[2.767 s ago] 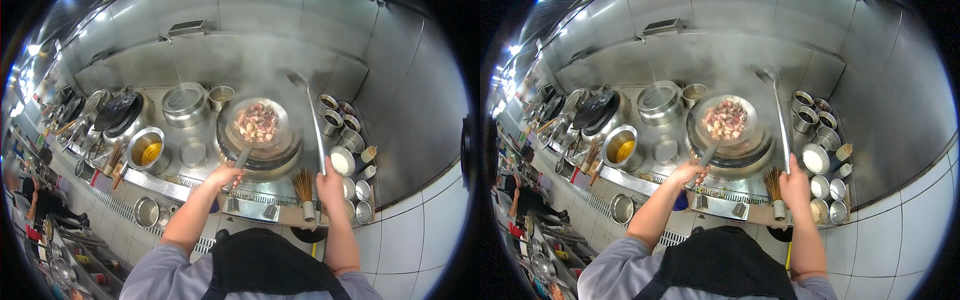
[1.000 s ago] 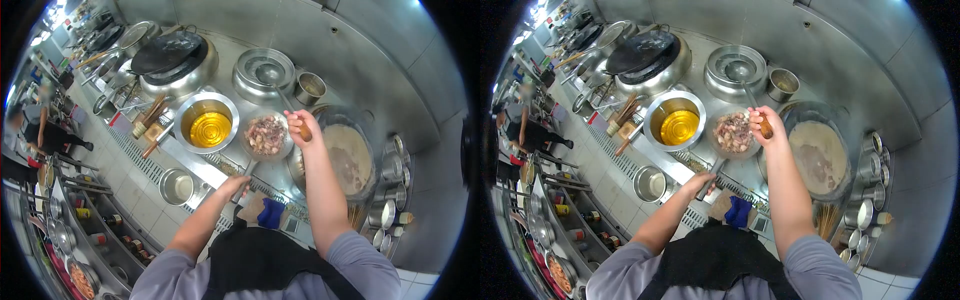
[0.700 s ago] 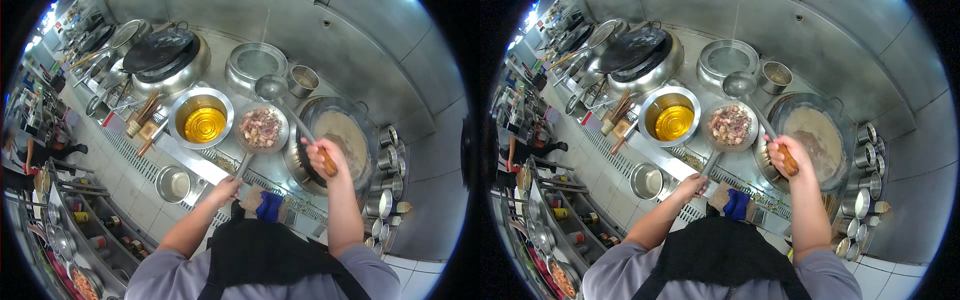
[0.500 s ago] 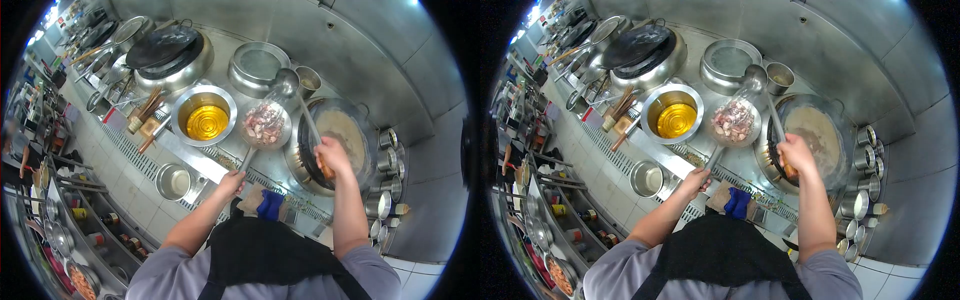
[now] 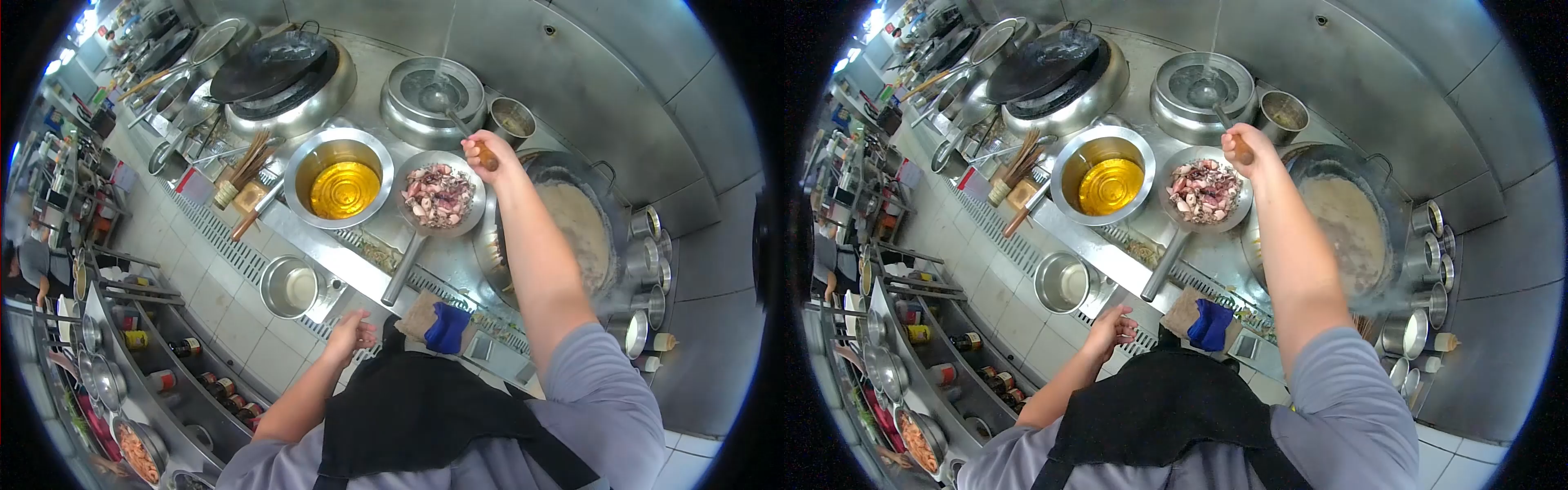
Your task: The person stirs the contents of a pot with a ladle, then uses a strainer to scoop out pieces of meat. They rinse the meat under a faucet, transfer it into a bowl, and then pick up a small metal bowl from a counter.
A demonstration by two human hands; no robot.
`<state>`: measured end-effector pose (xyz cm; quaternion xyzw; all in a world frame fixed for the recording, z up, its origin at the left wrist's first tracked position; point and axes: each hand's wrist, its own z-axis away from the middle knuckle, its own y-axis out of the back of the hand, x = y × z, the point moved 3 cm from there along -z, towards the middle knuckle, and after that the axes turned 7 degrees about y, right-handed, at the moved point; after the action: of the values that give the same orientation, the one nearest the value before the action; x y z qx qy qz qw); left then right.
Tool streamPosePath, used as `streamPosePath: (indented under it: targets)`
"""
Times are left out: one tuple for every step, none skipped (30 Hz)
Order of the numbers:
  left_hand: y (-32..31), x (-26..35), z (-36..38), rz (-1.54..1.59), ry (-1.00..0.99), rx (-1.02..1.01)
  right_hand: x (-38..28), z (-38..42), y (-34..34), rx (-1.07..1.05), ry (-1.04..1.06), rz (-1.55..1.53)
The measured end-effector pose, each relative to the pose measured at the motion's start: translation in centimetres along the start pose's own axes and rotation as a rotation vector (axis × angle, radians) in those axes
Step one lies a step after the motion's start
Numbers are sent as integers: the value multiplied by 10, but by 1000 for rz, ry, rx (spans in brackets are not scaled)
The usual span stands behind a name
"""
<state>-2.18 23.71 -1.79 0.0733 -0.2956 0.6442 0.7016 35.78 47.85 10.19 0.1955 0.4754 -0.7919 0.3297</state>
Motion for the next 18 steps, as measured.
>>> streamPosePath:
  targets:
    - [1, 0, 2, 2, 2, 4, 1, 6, -1, -2, 0, -2]
    - [1, 0, 3, 3, 5, 7, 3, 12, -1, -60, 20, -130]
    - [1, 1, 2, 0, 5, 5, 5, 25, -5, -117, 43, -258]
    - [0, 2, 1, 7, -6, -8, 8, 41, -5, -134, 50, -306]
    - [-1, 4, -2, 13, -16, -22, 11, 57, -5, -129, 56, -309]
    - [-2, 5, -7, 6, -13, -28, 13, 72, -5, -184, 45, -367]
    - [-2, 7, -15, 3, -34, -45, 15, 88, -6, -240, 35, -424]
    - [-4, 11, -21, 1, -55, -62, 18, 104, -6, -236, 48, -415]
    - [-9, 16, -25, -7, -53, -70, 21, 122, -4, -231, 57, -417]
    - [-15, 24, -29, -104, -132, -49, 26, 140, -4, -219, 41, -450]
    - [-20, 32, -33, -199, -212, -28, 30, 156, -2, -209, 24, -482]
    - [-25, 38, -38, -231, -219, -10, 34, 170, 1, -204, 31, -483]
    - [-30, 40, -41, -237, -217, -16, 39, 184, 6, -176, 19, -447]
    - [-38, 46, -40, -300, -234, -4, 43, 196, 10, -148, 8, -413]
    - [-43, 51, -41, -362, -254, 8, 44, 207, 14, -145, 17, -416]
    - [-45, 52, -47, -366, -252, 2, 47, 218, 21, -76, 6, -279]
    - [-48, 56, -51, -376, -251, -5, 48, 228, 27, -6, -6, -145]
    - [-51, 61, -55, -379, -218, -34, 47, 238, 30, 71, 13, 35]
